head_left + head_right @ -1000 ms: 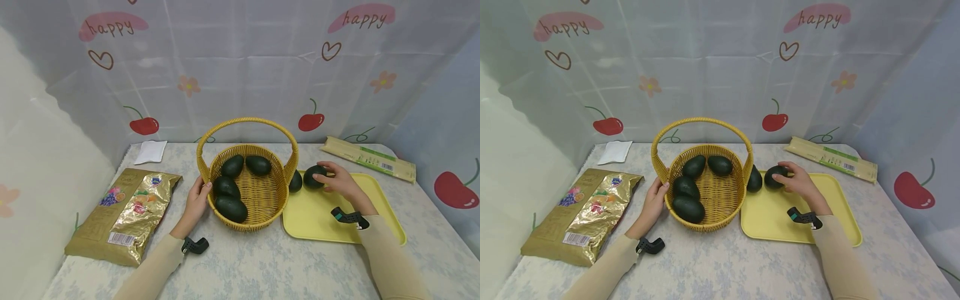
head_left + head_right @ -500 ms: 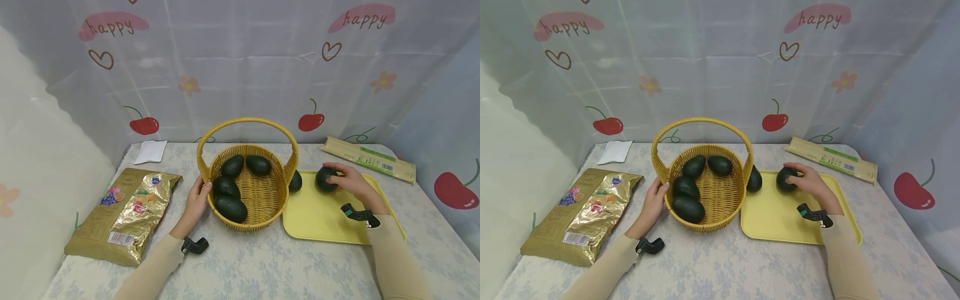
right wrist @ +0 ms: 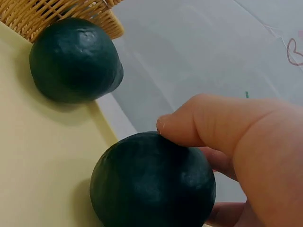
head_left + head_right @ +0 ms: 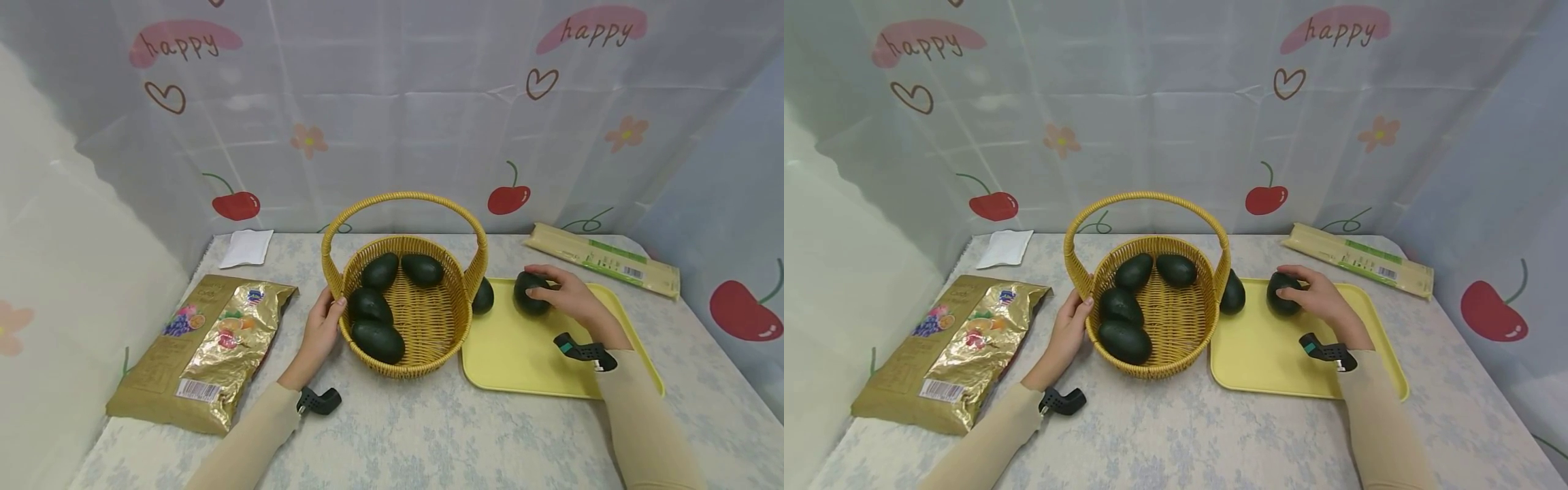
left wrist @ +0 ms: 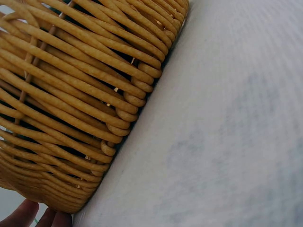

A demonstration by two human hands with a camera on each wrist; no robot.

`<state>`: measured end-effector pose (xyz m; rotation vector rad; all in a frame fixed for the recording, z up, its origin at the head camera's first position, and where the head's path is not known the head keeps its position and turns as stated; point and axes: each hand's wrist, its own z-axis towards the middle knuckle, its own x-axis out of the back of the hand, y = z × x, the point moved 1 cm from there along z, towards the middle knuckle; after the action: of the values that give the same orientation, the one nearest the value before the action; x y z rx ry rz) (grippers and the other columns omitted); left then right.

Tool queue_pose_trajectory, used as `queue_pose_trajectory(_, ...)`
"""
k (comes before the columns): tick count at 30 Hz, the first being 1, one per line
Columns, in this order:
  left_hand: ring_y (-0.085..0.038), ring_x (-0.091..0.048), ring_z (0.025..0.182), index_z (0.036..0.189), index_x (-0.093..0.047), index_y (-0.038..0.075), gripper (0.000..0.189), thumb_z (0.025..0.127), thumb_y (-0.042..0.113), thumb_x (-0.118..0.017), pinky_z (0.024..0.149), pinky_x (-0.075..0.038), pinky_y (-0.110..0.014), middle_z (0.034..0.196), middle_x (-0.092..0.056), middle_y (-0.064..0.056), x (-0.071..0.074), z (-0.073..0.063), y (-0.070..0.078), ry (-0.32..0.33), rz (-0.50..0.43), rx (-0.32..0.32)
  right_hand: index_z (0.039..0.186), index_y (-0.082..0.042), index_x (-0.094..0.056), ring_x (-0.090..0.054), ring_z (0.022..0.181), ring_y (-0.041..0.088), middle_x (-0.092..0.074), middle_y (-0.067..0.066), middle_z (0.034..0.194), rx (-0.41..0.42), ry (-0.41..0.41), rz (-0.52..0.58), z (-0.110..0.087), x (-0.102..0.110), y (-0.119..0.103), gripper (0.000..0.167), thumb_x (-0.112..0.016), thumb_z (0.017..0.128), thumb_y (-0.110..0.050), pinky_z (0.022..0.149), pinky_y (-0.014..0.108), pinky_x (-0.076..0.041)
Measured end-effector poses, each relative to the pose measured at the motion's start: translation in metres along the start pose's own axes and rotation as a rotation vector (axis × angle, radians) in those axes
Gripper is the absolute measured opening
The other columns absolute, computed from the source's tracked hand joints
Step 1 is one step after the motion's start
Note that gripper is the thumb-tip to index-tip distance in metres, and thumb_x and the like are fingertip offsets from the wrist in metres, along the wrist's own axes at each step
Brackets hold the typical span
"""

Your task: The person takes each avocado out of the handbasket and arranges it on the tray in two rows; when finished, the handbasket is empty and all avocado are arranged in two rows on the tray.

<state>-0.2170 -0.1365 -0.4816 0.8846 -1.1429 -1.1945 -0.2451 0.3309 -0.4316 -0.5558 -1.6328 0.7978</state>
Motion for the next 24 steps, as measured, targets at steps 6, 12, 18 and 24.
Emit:
queue_pose_trajectory(6, -0.032, -0.051, 0.137, 0.157, -0.040, 0.009, 0.049, 0.109, 0.017, -0.047, 0.095, -0.044, -0.008, 0.155, -0.049, -0.017, 0.0001, -0.0002, 0.0004, 0.005, -0.007, -0.003, 0.149, -0.003, -0.048, -0.055, 0.116, 0.038, -0.047, 0.027, 0.150, -0.016, 0.019, -0.011, -0.0024, 0.0026, 0.0008, 0.057, -0.063, 0.101, -0.028, 0.077, 0.028, -0.051)
queue_pose_trajectory(12, -0.033, -0.052, 0.137, 0.157, -0.040, 0.009, 0.049, 0.109, 0.018, -0.047, 0.094, -0.045, -0.008, 0.154, -0.049, -0.017, 0.0004, -0.0009, 0.0015, 0.002, -0.010, -0.002, 0.152, -0.001, -0.045, -0.052, 0.124, 0.043, -0.045, 0.029, 0.152, 0.000, 0.018, -0.022, -0.0011, 0.0027, 0.0018, 0.060, -0.064, 0.100, -0.026, 0.080, 0.029, -0.050)
queue_pose_trajectory(18, -0.032, -0.052, 0.137, 0.156, -0.040, 0.009, 0.049, 0.109, 0.018, -0.047, 0.094, -0.045, -0.008, 0.154, -0.050, -0.017, 0.0008, -0.0003, 0.0015, 0.003, -0.005, -0.004, 0.153, 0.000, -0.041, -0.048, 0.129, 0.047, -0.042, 0.030, 0.153, 0.008, 0.007, -0.027, -0.0010, 0.0030, -0.0014, 0.064, -0.065, 0.100, -0.025, 0.085, 0.033, -0.050)
queue_pose_trajectory(24, -0.032, -0.053, 0.135, 0.156, -0.041, 0.008, 0.048, 0.109, 0.017, -0.047, 0.093, -0.045, -0.008, 0.153, -0.050, -0.017, 0.0005, -0.0007, 0.0012, 0.002, -0.004, 0.002, 0.154, 0.000, -0.039, -0.050, 0.126, 0.048, -0.039, 0.032, 0.154, -0.014, -0.006, -0.036, -0.0027, 0.0050, -0.0012, 0.065, -0.064, 0.100, -0.027, 0.083, 0.037, -0.051)
